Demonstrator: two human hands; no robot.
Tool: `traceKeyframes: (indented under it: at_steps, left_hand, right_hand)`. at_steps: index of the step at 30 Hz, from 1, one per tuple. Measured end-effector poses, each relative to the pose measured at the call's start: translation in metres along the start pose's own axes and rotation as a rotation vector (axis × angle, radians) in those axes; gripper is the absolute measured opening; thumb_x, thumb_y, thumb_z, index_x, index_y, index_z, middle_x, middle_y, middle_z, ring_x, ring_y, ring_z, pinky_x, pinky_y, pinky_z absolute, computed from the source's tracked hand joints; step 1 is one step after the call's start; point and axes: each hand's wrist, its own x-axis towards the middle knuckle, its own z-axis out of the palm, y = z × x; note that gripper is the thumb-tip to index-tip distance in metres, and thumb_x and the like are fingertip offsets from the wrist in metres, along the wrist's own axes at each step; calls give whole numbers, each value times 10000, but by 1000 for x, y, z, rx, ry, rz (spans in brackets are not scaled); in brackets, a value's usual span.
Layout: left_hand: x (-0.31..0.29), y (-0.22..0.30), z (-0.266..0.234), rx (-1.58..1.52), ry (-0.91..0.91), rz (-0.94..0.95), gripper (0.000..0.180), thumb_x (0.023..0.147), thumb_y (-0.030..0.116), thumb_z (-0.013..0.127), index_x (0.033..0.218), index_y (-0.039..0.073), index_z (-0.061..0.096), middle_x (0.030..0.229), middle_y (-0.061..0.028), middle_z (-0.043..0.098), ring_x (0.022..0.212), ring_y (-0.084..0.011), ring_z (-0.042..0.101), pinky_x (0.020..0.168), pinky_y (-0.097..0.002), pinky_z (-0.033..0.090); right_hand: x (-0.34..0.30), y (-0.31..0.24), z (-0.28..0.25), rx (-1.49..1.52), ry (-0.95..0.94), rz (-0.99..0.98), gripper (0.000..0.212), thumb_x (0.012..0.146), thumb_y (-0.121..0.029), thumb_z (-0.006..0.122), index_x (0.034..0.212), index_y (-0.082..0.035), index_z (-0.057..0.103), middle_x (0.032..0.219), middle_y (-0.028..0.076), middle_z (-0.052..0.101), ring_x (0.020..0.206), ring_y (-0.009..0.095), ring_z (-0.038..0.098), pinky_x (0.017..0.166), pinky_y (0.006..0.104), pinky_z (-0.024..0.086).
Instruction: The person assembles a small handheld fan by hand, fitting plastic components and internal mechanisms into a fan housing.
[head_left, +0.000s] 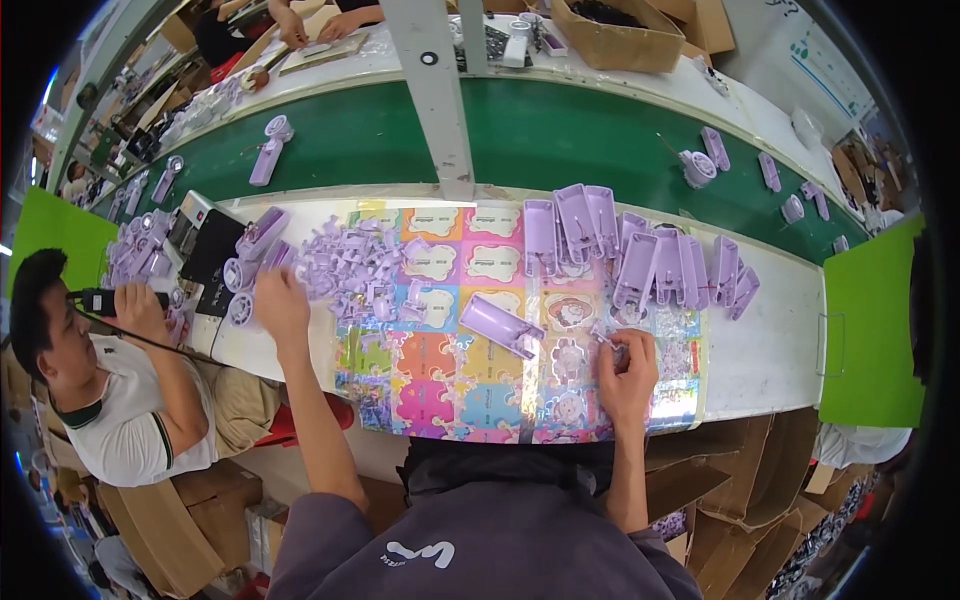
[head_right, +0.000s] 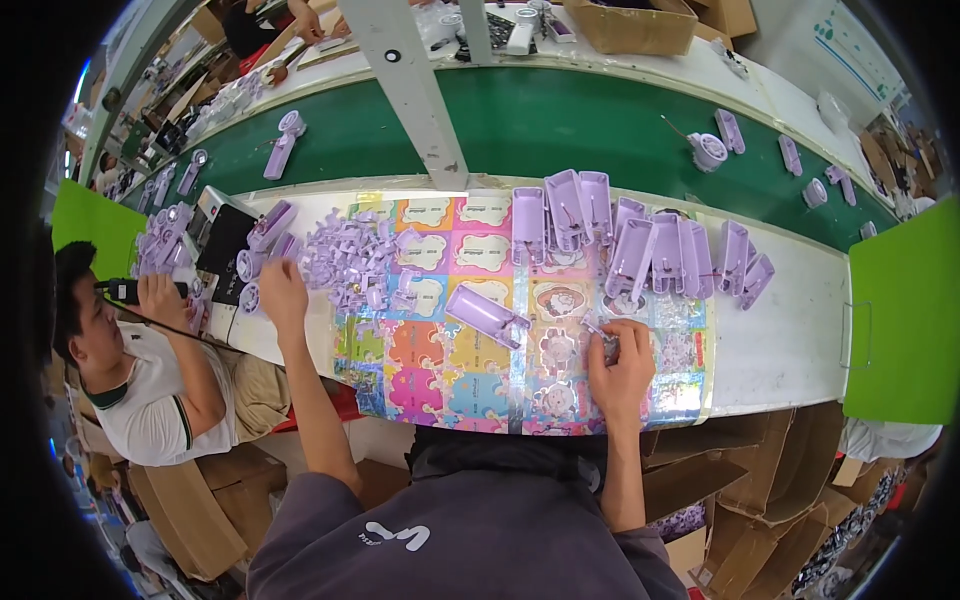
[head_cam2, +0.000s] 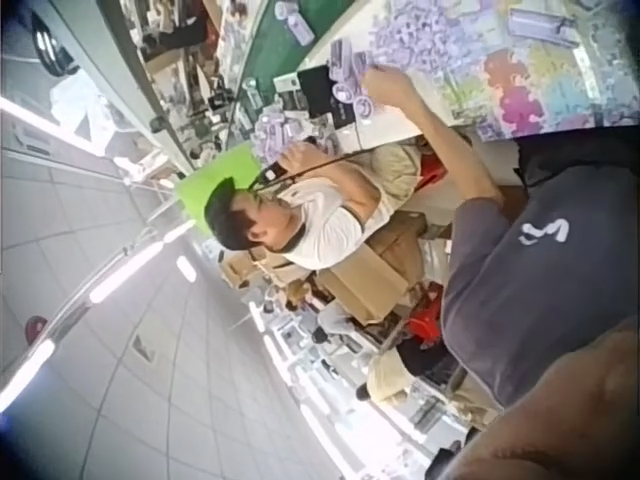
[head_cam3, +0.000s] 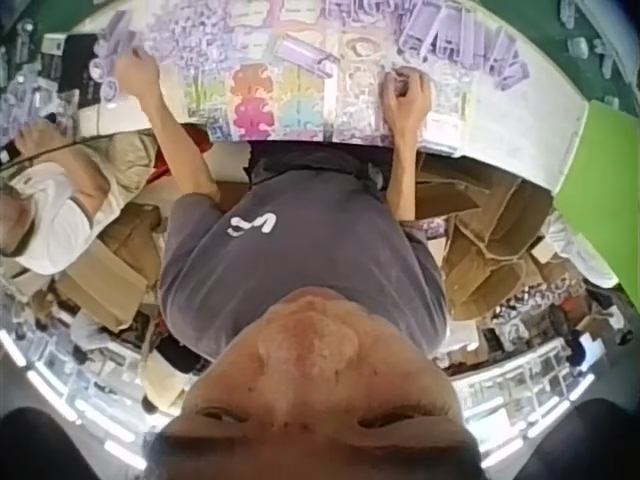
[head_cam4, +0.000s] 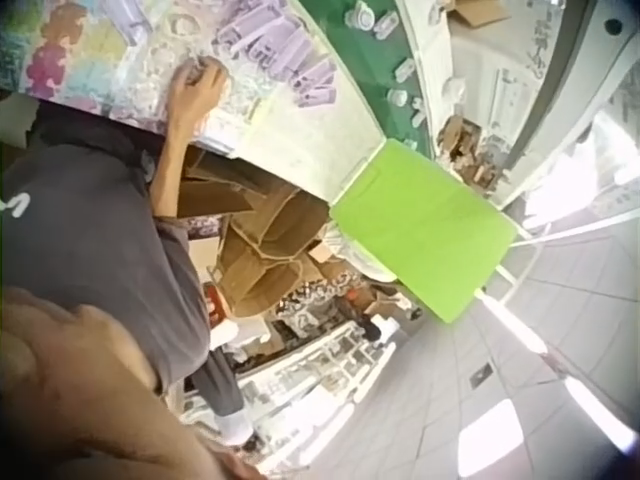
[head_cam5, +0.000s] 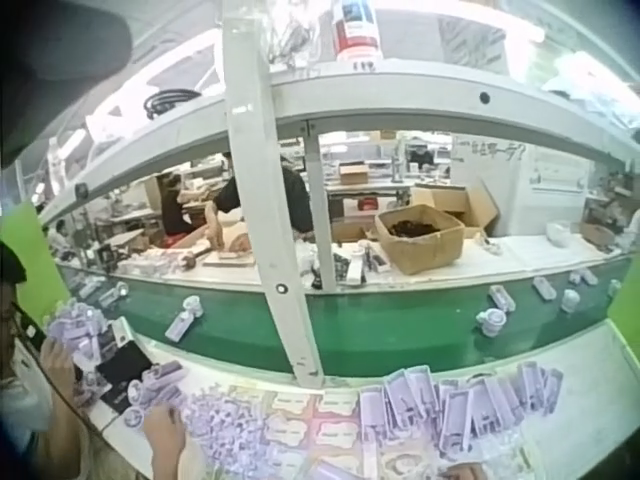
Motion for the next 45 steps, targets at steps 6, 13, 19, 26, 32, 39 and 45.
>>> traceKeyframes:
  at_steps: [6,13,19,26,32,39,45]
  left_hand:
    - [125,98,33,-498,100,226,198,965,184,593,1009,52,735,964,-150,687,888,-386,660,781,-454,518]
    - [158,130,36,-553,166,117,225,987,216,605,1037,54,753,973,-151,721,866,-333,701,774,-411,535]
    - [62,212,-35,-805,452,302,70,885,3,657,920,-5,717,743,-93,596,634,-190,574,569,-310,418]
    - [33,375,-10,-913,12,1123,81,773,90,705,839,57,671,777,-98,603,731,-307,617,648,-407,499]
    - [34,536,58,-697,-582,1060,546,868,314,709,1344,120,525,1164,-175,623,1083,-364,624,916,-469,524]
    - [8,591,118,-518,-689,909,687,838,476,760,1375,182,449,1277,-208,559,1213,-392,557,963,-510,487]
    - [12,574,111,-671,-735,874,571,765,297,829,1190,139,482,1098,-192,622,1042,-396,633,878,-477,515]
  right_hand:
    - [-2,0,-1,45,14,-2,141,826,-22,717,950,-21,651,996,72,630,622,155,512,554,289,429]
    - [-2,-3,-3,67,23,28,161,812,-48,738,951,-25,659,1004,86,647,619,187,554,566,310,460]
    - [-1,3,-6,8,23,15,143,827,-39,727,955,-30,663,1019,87,649,669,184,603,558,292,484]
    - [6,1,-9,2,-17,-87,209,827,-3,683,1027,-59,716,1071,117,677,906,317,676,760,377,546]
    - [5,7,-10,-36,-39,-96,301,777,-36,699,1069,-105,725,1097,84,682,896,300,673,772,399,541]
    - [9,-6,-8,-152,-82,-130,304,796,-220,781,1047,-93,664,1125,50,639,998,259,620,783,389,516]
    - [10,1,-10,14,15,-97,312,827,-113,748,1103,-32,629,1113,136,655,938,325,634,795,416,527]
